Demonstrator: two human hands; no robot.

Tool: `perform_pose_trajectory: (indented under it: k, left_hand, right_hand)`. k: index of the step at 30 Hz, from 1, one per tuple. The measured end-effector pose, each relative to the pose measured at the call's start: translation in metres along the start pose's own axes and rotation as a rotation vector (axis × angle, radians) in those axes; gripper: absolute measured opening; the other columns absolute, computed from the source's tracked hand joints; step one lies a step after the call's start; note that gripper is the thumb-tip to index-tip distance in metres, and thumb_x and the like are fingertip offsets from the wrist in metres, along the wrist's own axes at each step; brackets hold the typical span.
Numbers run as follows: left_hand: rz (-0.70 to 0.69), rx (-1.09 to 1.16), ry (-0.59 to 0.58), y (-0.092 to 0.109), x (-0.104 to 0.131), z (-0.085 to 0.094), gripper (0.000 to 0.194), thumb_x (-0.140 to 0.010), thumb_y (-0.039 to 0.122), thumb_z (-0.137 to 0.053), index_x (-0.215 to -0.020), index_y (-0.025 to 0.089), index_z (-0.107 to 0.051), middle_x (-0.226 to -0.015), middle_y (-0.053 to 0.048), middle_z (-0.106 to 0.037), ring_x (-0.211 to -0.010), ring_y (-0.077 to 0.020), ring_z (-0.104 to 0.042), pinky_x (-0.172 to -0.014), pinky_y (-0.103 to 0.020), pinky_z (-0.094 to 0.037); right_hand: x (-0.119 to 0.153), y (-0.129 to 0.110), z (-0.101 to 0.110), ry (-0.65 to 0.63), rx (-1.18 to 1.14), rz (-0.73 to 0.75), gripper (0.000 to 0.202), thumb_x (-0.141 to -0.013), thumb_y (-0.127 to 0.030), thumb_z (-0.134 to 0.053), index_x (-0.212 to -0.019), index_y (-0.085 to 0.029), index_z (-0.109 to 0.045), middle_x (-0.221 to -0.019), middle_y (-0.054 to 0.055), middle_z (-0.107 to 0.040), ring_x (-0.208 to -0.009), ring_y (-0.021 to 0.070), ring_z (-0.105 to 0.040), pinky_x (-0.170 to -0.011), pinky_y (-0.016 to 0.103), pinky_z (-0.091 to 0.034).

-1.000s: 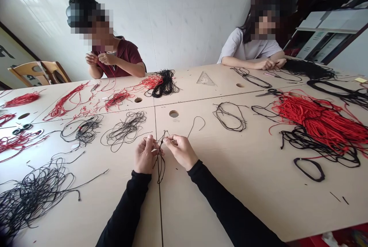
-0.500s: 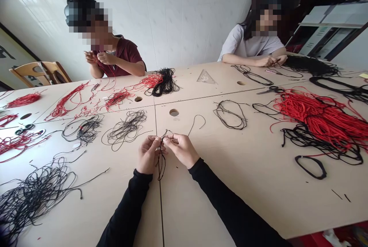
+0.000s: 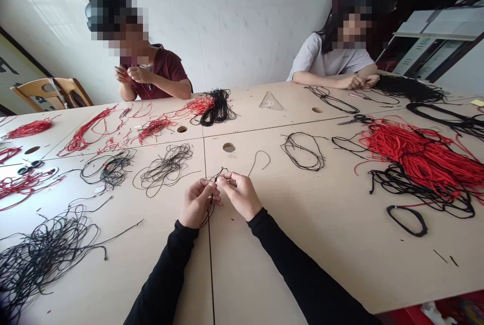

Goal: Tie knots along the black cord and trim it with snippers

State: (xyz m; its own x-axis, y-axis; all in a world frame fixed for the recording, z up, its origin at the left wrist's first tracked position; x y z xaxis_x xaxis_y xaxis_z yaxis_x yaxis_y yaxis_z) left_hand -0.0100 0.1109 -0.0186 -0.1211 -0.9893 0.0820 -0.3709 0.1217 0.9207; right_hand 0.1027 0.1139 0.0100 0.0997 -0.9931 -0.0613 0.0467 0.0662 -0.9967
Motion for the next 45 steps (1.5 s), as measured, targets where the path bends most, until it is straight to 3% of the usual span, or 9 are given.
perform_pose_trajectory:
  k: [6, 12, 16, 21, 32, 38, 45]
  left_hand:
    - [-0.001, -0.043, -0.006, -0.001, 0.000, -0.002, 0.032, -0.070, 0.041, -0.071, -0.076, 0.012, -0.060, -0.067, -0.003, -0.063, -0.056, -0.0114, -0.059, -0.057, -0.029, -0.054]
    - [-0.025, -0.099, 0.033, 0.001, 0.000, 0.000, 0.035, -0.068, 0.044, -0.073, -0.077, 0.013, -0.058, -0.067, -0.002, -0.061, -0.056, -0.0118, -0.059, -0.056, -0.029, -0.054]
    - [-0.026, -0.116, 0.025, 0.003, 0.002, -0.002, 0.035, -0.070, 0.045, -0.071, -0.078, 0.014, -0.056, -0.065, -0.001, -0.060, -0.057, -0.0115, -0.058, -0.057, -0.028, -0.053]
    - [-0.021, -0.080, -0.054, 0.004, 0.004, -0.013, 0.035, -0.074, 0.047, -0.066, -0.079, 0.014, -0.056, -0.070, -0.003, -0.059, -0.067, -0.0140, -0.058, -0.062, -0.029, -0.053]
    - [-0.021, 0.033, -0.126, -0.001, 0.002, -0.018, 0.028, -0.077, 0.041, -0.065, -0.077, 0.015, -0.055, -0.079, -0.003, -0.060, -0.075, -0.0141, -0.060, -0.081, -0.036, -0.052]
    - [-0.020, 0.077, -0.177, -0.001, 0.003, -0.023, 0.027, -0.079, 0.041, -0.063, -0.078, 0.016, -0.054, -0.082, -0.005, -0.063, -0.077, -0.0158, -0.062, -0.083, -0.038, -0.051]
    - [0.015, 0.120, -0.158, -0.002, 0.003, -0.021, 0.026, -0.077, 0.038, -0.066, -0.075, 0.015, -0.053, -0.070, -0.002, -0.059, -0.073, -0.0158, -0.062, -0.080, -0.038, -0.053]
  right_hand:
    - [0.000, -0.002, 0.000, -0.020, -0.040, -0.019, 0.028, -0.082, -0.043, -0.058, -0.079, -0.015, -0.060, -0.067, 0.000, -0.058, -0.061, 0.0126, -0.051, -0.059, 0.025, -0.042]
    - [-0.003, 0.008, 0.009, 0.047, -0.008, -0.053, 0.032, -0.081, -0.048, -0.057, -0.079, -0.017, -0.060, -0.050, -0.007, -0.034, -0.044, 0.0073, -0.027, -0.044, 0.023, -0.026]
    - [-0.003, 0.006, 0.005, 0.025, -0.026, -0.018, 0.033, -0.080, -0.049, -0.059, -0.078, -0.017, -0.060, -0.058, -0.004, -0.045, -0.049, 0.0085, -0.038, -0.048, 0.023, -0.034]
    - [-0.002, 0.007, -0.003, -0.020, -0.243, -0.076, 0.032, -0.077, -0.047, -0.063, -0.081, -0.016, -0.060, -0.075, 0.001, -0.057, -0.063, 0.0118, -0.052, -0.060, 0.027, -0.047]
    - [-0.001, 0.017, -0.003, 0.007, -0.406, -0.178, 0.026, -0.073, -0.040, -0.069, -0.074, -0.015, -0.063, -0.072, 0.002, -0.063, -0.064, 0.0123, -0.055, -0.062, 0.027, -0.044]
    - [0.000, 0.019, -0.006, 0.002, -0.484, -0.203, 0.025, -0.072, -0.038, -0.071, -0.073, -0.014, -0.064, -0.071, 0.001, -0.061, -0.062, 0.0107, -0.052, -0.059, 0.025, -0.041]
    - [0.000, 0.017, -0.010, -0.045, -0.478, -0.205, 0.027, -0.074, -0.042, -0.068, -0.076, -0.015, -0.063, -0.070, 0.000, -0.058, -0.059, 0.0099, -0.048, -0.055, 0.024, -0.038]
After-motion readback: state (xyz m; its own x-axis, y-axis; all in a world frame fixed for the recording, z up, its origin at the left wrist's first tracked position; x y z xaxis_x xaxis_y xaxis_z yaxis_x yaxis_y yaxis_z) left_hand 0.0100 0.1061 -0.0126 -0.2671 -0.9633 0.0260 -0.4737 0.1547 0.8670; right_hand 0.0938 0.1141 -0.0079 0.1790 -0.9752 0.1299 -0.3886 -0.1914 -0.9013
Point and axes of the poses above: each hand's wrist, its own x-axis away from the middle knuckle, its own z-axis out of the back of the hand, y = z × x, the point moved 10 cm from there along -x, towards the middle knuckle
